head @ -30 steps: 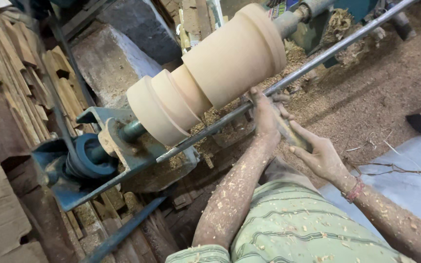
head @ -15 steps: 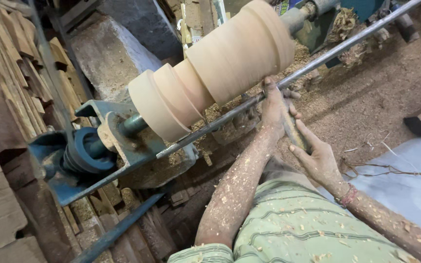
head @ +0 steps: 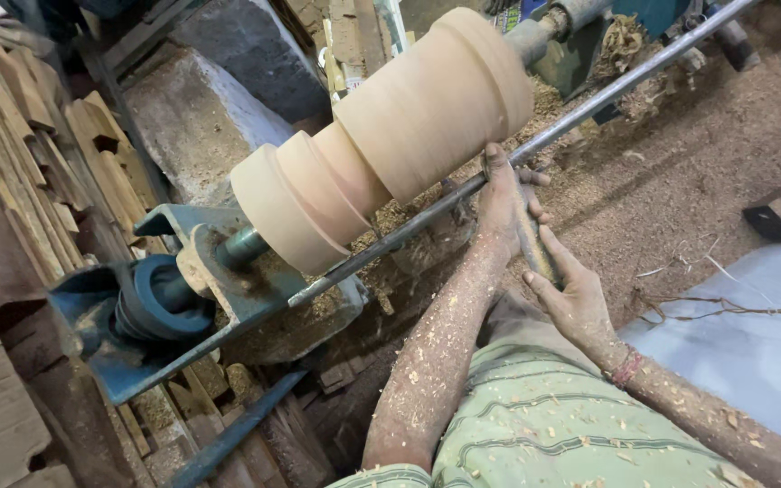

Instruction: The person holds a chisel against a wooden workpiece spinning on a lathe, shaping its profile while bracing the tool on the tool rest. They reposition the chisel along the rest and continue cutting the rotating wood throughout the clip.

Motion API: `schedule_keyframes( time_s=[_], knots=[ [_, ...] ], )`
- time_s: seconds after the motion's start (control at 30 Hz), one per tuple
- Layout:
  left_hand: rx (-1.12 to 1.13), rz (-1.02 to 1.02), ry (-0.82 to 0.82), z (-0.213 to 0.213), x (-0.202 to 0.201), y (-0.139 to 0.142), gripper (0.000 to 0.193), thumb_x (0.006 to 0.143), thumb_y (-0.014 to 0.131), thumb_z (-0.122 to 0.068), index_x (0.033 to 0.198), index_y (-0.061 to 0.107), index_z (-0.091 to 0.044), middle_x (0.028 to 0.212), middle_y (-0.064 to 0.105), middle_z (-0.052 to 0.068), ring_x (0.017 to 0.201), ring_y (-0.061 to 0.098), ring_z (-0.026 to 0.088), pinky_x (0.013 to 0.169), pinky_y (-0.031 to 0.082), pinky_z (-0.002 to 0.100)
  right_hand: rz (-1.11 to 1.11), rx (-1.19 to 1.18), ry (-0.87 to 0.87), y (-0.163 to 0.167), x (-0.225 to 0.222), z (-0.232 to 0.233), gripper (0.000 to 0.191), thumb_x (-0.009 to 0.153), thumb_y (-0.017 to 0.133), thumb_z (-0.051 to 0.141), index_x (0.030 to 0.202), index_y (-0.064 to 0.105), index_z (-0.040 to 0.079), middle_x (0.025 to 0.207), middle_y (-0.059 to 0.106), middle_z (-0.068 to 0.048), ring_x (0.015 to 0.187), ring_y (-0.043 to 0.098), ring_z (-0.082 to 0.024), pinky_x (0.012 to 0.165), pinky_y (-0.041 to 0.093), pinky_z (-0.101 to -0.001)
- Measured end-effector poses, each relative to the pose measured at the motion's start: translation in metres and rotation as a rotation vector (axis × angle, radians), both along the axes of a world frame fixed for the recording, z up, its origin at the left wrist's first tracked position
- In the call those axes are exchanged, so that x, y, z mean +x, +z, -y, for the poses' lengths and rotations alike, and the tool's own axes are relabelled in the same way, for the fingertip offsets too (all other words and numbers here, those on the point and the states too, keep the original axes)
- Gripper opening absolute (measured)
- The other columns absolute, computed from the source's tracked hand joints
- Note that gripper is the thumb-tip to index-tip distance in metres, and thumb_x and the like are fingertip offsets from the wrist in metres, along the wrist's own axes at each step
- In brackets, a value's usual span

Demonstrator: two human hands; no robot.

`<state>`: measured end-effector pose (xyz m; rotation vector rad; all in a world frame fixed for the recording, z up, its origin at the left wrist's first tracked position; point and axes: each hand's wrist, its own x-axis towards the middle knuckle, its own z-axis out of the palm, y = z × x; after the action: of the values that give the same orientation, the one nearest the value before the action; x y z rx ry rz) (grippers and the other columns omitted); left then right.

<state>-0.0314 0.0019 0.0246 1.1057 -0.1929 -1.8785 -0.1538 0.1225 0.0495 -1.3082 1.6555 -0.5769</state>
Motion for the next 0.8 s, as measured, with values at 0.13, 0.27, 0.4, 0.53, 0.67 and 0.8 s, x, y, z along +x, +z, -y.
schedule_keyframes(
  time_s=[0.13, 0.27, 0.4, 0.53, 0.67, 0.8],
  knots=[
    [-0.035, 0.004, 0.008, 0.002, 0.003, -0.001, 0.092, 0.077, 0.044, -0.090, 0.099, 0.058, -0.002, 0.071, 0.060, 0.004, 0.049, 0.050, 0.010, 0.044, 0.051, 0.030, 0.006, -0.134, 0.015, 0.003, 0.010, -0.001, 0.076, 0.090, 0.072, 0.013, 0.159, 0.041, 0.013, 0.106, 0.070, -0.007, 0.070, 0.059, -0.008, 0.064, 0.053, -0.0264],
    [-0.058, -0.048, -0.063, 0.008, 0.001, -0.010, 0.106, 0.084, 0.040, -0.096, 0.099, 0.058, 0.008, 0.062, 0.047, 0.005, 0.040, 0.049, 0.008, 0.036, 0.051, 0.025, 0.060, -0.112, -0.064, 0.008, 0.021, -0.002, 0.077, 0.089, 0.070, 0.010, 0.160, 0.040, 0.015, 0.101, 0.068, -0.003, 0.064, 0.051, -0.007, 0.058, 0.050, -0.0254],
    [-0.055, -0.123, -0.019, 0.007, 0.003, -0.017, 0.099, 0.082, 0.048, -0.090, 0.113, 0.051, 0.004, 0.076, 0.061, 0.006, 0.048, 0.051, 0.008, 0.041, 0.051, 0.028, 0.085, -0.032, -0.142, 0.015, 0.030, -0.002, 0.077, 0.090, 0.071, 0.011, 0.161, 0.041, 0.017, 0.088, 0.063, -0.003, 0.062, 0.050, -0.007, 0.056, 0.047, -0.0257],
    [-0.061, -0.119, -0.051, 0.012, 0.004, -0.017, 0.103, 0.074, 0.048, -0.091, 0.134, 0.042, -0.007, 0.077, 0.061, 0.005, 0.046, 0.050, 0.007, 0.040, 0.050, 0.027, 0.095, 0.003, -0.186, 0.016, 0.039, -0.004, 0.078, 0.089, 0.070, 0.011, 0.160, 0.040, 0.018, 0.078, 0.060, -0.002, 0.057, 0.049, -0.007, 0.051, 0.046, -0.0264],
    [-0.052, -0.066, -0.048, 0.015, 0.005, -0.015, 0.112, 0.078, 0.049, -0.090, 0.147, 0.036, -0.003, 0.081, 0.062, 0.008, 0.049, 0.052, 0.007, 0.041, 0.050, 0.026, 0.061, 0.045, -0.184, 0.011, 0.036, -0.003, 0.080, 0.089, 0.070, 0.011, 0.162, 0.039, 0.019, 0.082, 0.063, -0.005, 0.060, 0.052, -0.011, 0.055, 0.049, -0.0307],
    [-0.048, -0.050, 0.018, -0.001, 0.009, -0.015, 0.099, 0.082, 0.048, -0.088, 0.134, 0.041, -0.004, 0.084, 0.060, 0.007, 0.054, 0.053, 0.009, 0.047, 0.053, 0.030, -0.024, -0.211, 0.027, 0.009, 0.018, -0.006, 0.072, 0.089, 0.072, 0.015, 0.155, 0.044, 0.008, 0.108, 0.073, -0.014, 0.085, 0.067, -0.014, 0.079, 0.055, -0.0327]
  ],
)
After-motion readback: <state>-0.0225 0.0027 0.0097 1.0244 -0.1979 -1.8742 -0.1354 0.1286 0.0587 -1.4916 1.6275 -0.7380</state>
